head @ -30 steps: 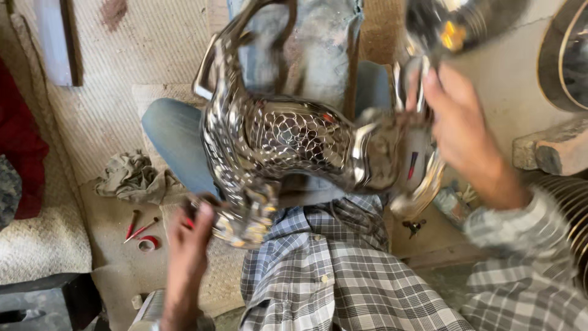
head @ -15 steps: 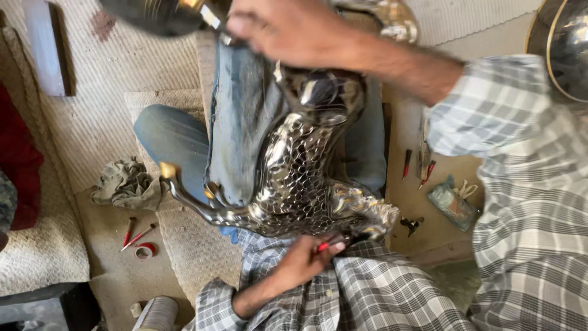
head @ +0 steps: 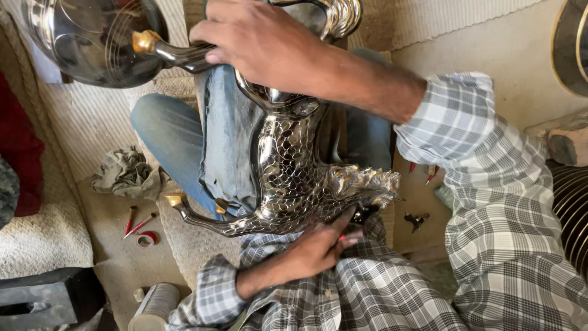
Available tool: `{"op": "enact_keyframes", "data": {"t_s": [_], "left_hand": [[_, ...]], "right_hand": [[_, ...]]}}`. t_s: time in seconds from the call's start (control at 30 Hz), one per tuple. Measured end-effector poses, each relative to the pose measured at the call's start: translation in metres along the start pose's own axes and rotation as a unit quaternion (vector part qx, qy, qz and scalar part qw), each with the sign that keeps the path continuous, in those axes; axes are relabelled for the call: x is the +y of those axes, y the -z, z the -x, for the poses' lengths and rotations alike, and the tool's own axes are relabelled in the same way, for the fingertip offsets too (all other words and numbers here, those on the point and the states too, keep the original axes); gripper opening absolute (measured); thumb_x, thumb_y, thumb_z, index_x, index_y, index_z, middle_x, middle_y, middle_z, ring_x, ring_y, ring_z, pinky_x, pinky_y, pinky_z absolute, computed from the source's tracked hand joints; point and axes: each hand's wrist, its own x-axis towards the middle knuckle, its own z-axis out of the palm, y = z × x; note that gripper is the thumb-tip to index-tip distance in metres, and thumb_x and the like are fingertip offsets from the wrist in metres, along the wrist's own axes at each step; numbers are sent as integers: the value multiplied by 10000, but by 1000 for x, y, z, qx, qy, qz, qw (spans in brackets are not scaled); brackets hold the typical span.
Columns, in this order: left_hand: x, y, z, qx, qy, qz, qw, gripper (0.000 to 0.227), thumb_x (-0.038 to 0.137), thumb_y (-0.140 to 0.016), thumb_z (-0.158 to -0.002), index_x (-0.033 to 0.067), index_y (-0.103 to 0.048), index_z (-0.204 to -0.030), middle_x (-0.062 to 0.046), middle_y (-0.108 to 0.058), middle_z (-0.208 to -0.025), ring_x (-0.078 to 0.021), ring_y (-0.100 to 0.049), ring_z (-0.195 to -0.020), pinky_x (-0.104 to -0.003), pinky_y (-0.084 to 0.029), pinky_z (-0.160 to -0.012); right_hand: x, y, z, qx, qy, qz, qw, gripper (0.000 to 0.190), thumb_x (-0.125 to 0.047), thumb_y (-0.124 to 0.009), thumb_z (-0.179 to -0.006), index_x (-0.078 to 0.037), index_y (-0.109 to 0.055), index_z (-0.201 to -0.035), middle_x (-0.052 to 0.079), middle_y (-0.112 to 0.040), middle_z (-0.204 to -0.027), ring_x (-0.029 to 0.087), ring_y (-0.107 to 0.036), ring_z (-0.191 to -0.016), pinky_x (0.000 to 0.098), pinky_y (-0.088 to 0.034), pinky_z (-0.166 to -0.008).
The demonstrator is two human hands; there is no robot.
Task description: The person engraves a silver-colored metal object shaped like a horse using a red-handled chisel and a wooden mallet. They repeatedly strike the chisel to create a patterned texture on the object's surface, occasionally repositioning the object on their lap.
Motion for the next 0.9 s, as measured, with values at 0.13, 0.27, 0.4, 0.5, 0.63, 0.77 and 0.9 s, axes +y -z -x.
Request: {"op": "enact_keyframes", "data": {"t_s": [0.13, 0.27, 0.4, 0.5, 0.63, 0.77, 0.9], "left_hand": [[24, 20, 41, -29, -61, -142, 988, 514, -23, -523, -959, 1, -466, -1470, -140, -735, -786, -155, -562, -438, -301, -475, -336], [50, 70, 87, 104, -210, -61, 970, 250, 34, -512, -1024, 62, -631, -1242, -67, -787, -988, -130, -738, -647, -243, -580, -443], [78, 141, 95, 298, -175, -167, 923, 363, 263, -595, -1015, 14, -608, -1279, -54, -665, -859, -140, -643, -673, -288, -547, -573], [92, 195, 79, 358, -210, -240, 877, 227, 75, -508, -1092, -8, -655, -1245, -94, -559, -908, -222, -538, -847, -360, -454, -775], [108, 223, 51, 334, -329, -199, 861, 154, 33, -674, -1041, -6, -705, -1187, -106, -643, -1045, -196, -586, -935, -312, -517, -828], [112, 236, 29, 307, -391, -188, 847, 179, 34, -780, -1048, 17, -698, -1206, -76, -710, -1050, -149, -672, -955, -292, -554, -830], [104, 236, 26, 253, -386, -48, 886, 341, -27, -676, -1091, -4, -509, -1387, -90, -709, -1183, -156, -746, -1067, -291, -667, -952]], "right_hand": [[-11, 46, 48, 75, 21, 6, 997, 350, -104, -732, -1084, -29, -602, -1400, 141, -608, -1306, 264, -632, -1148, 364, -572, -989], [-17, 72, 159, 218, -153, -15, 964, 337, -3, -732, -1127, -27, -602, -1437, 154, -614, -1336, 215, -689, -1128, 296, -605, -1024], [-4, 17, 285, 273, -379, 22, 884, 311, -7, -688, -1126, 35, -600, -1421, 139, -606, -1216, 239, -672, -1126, 364, -613, -1002], [-14, -36, 362, 102, -470, 154, 863, 521, 61, -616, -847, -17, -618, -1362, 194, -584, -1184, 357, -582, -1155, 480, -500, -1011], [-41, -95, 412, -13, -527, 138, 839, 769, 74, -523, -742, -25, -541, -1505, 224, -566, -1267, 379, -557, -1184, 502, -474, -1022], [-44, -120, 422, -37, -550, 115, 827, 721, -33, -552, -850, -37, -460, -1565, 216, -576, -1338, 337, -596, -1143, 466, -516, -966], [-36, -103, 428, 10, -582, 32, 812, 703, -140, -580, -957, -50, -380, -1625, 208, -586, -1410, 295, -636, -1103, 430, -558, -911]]}}
